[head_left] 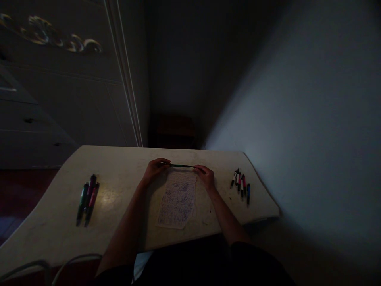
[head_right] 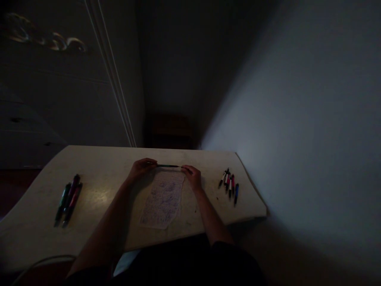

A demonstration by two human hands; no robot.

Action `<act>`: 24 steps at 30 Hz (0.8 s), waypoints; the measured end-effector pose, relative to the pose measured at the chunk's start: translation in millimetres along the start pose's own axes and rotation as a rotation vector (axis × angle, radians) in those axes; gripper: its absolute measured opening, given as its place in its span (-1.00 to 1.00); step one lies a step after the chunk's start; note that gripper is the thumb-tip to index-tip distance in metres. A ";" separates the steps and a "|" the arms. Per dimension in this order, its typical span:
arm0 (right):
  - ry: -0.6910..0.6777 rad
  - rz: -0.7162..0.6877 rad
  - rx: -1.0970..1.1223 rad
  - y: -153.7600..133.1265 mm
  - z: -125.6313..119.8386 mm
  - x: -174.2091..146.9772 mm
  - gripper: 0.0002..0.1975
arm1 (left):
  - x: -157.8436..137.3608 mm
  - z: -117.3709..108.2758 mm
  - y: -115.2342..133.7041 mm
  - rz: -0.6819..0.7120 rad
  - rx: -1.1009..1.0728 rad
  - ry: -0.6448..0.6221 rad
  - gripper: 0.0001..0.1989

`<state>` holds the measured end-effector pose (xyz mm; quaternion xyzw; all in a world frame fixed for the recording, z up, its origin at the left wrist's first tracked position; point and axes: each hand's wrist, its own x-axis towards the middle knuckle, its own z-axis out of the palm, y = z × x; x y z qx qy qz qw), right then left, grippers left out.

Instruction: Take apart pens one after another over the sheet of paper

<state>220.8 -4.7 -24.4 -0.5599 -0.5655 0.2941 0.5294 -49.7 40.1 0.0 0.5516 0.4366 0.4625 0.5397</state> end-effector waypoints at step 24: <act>-0.005 -0.008 -0.016 -1.4 0.2 -1.8 -0.76 | 0.2 0.6 2.9 0.037 -0.026 0.001 -0.62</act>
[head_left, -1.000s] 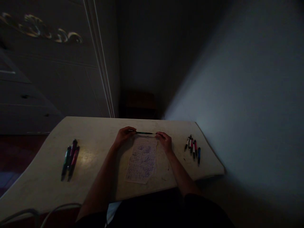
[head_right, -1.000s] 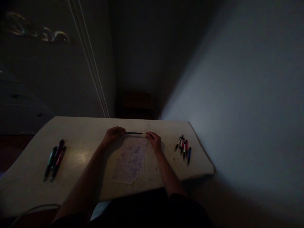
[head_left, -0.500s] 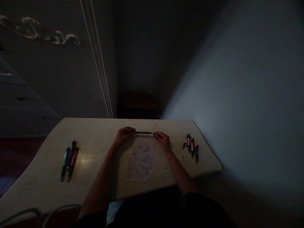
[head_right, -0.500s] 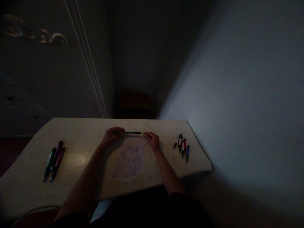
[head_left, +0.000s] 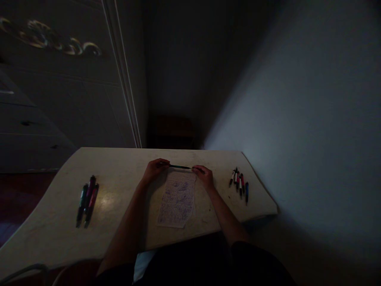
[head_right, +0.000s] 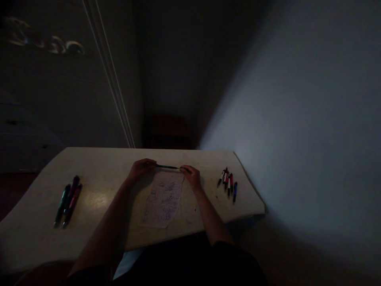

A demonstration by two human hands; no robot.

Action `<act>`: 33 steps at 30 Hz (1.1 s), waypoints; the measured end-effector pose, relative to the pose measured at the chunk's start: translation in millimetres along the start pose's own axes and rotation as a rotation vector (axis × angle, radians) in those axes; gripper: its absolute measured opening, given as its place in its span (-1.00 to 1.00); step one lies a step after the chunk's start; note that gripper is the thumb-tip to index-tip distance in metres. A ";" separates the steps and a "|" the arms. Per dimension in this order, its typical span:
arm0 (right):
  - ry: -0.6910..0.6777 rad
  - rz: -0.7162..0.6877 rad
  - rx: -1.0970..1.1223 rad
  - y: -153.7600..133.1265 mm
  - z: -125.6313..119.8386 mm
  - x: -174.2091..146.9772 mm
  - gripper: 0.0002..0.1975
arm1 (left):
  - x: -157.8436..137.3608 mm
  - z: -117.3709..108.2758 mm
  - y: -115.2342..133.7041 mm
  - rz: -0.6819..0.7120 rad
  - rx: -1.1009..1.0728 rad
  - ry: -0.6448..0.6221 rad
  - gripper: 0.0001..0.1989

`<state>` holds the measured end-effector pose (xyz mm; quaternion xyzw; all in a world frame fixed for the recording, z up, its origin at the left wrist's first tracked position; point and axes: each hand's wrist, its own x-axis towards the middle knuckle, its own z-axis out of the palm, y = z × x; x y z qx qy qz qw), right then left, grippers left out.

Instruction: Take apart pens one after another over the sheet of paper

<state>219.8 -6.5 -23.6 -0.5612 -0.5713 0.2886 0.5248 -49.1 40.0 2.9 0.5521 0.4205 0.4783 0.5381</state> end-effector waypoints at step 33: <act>-0.010 0.021 -0.011 -4.5 -0.1 -2.3 -0.77 | 2.4 0.4 -5.8 0.030 -0.026 0.024 -0.59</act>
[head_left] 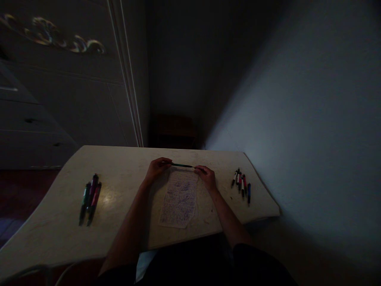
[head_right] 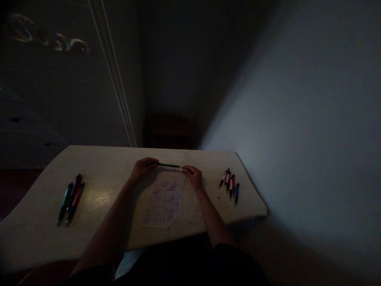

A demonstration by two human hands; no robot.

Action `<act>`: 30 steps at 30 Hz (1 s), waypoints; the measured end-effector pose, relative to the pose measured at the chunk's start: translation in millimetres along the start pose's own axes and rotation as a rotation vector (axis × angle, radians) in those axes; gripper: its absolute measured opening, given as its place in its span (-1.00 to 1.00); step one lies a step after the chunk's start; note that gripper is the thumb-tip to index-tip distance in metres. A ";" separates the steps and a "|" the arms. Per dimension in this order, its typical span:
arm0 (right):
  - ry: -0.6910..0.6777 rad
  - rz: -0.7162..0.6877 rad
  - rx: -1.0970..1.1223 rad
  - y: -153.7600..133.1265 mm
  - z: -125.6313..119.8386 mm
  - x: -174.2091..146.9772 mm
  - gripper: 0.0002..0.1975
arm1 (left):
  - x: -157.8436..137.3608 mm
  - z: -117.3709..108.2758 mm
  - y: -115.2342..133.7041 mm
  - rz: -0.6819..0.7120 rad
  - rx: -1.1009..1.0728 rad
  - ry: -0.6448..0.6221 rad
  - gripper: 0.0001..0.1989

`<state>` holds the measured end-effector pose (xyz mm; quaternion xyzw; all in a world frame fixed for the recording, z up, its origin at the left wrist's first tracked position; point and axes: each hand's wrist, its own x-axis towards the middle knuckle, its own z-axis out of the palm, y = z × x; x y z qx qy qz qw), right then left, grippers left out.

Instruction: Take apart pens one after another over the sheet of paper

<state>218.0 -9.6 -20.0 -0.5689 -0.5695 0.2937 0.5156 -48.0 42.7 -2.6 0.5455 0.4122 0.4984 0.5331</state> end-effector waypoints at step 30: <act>-0.009 0.041 0.109 6.1 -4.2 -2.5 -0.73 | -4.4 12.4 2.2 -0.002 -0.030 -0.064 -0.59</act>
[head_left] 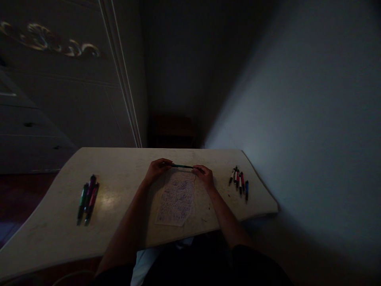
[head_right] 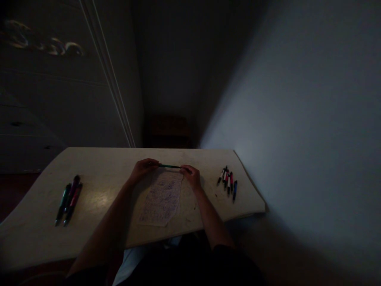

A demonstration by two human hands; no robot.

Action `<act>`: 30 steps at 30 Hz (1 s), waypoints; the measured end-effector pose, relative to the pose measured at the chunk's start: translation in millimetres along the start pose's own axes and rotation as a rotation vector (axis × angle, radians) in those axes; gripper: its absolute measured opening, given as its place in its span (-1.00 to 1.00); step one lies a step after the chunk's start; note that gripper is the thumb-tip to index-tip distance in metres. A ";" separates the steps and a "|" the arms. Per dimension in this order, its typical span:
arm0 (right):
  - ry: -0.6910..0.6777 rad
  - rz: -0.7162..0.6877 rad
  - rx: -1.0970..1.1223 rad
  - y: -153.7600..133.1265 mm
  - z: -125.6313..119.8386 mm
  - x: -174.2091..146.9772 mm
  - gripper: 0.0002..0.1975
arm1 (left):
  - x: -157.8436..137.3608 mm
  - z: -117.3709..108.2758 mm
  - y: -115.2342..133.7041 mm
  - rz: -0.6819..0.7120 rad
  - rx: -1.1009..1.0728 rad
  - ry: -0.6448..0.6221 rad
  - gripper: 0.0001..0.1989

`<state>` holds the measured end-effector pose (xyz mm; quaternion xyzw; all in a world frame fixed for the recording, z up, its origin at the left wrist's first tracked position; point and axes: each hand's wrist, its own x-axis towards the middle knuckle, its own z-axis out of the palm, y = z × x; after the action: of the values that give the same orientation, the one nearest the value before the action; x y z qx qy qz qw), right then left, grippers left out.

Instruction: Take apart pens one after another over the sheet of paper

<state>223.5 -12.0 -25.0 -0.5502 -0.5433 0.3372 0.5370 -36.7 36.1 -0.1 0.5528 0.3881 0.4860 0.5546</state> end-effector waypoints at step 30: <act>0.031 0.053 0.118 -1.3 2.0 1.1 -0.71 | -7.6 29.3 -4.5 0.109 0.115 0.030 -0.58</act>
<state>221.5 -10.7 -24.0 -0.5369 -0.4993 0.3741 0.5679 -9.6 22.2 -2.8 0.5966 0.3928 0.5005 0.4891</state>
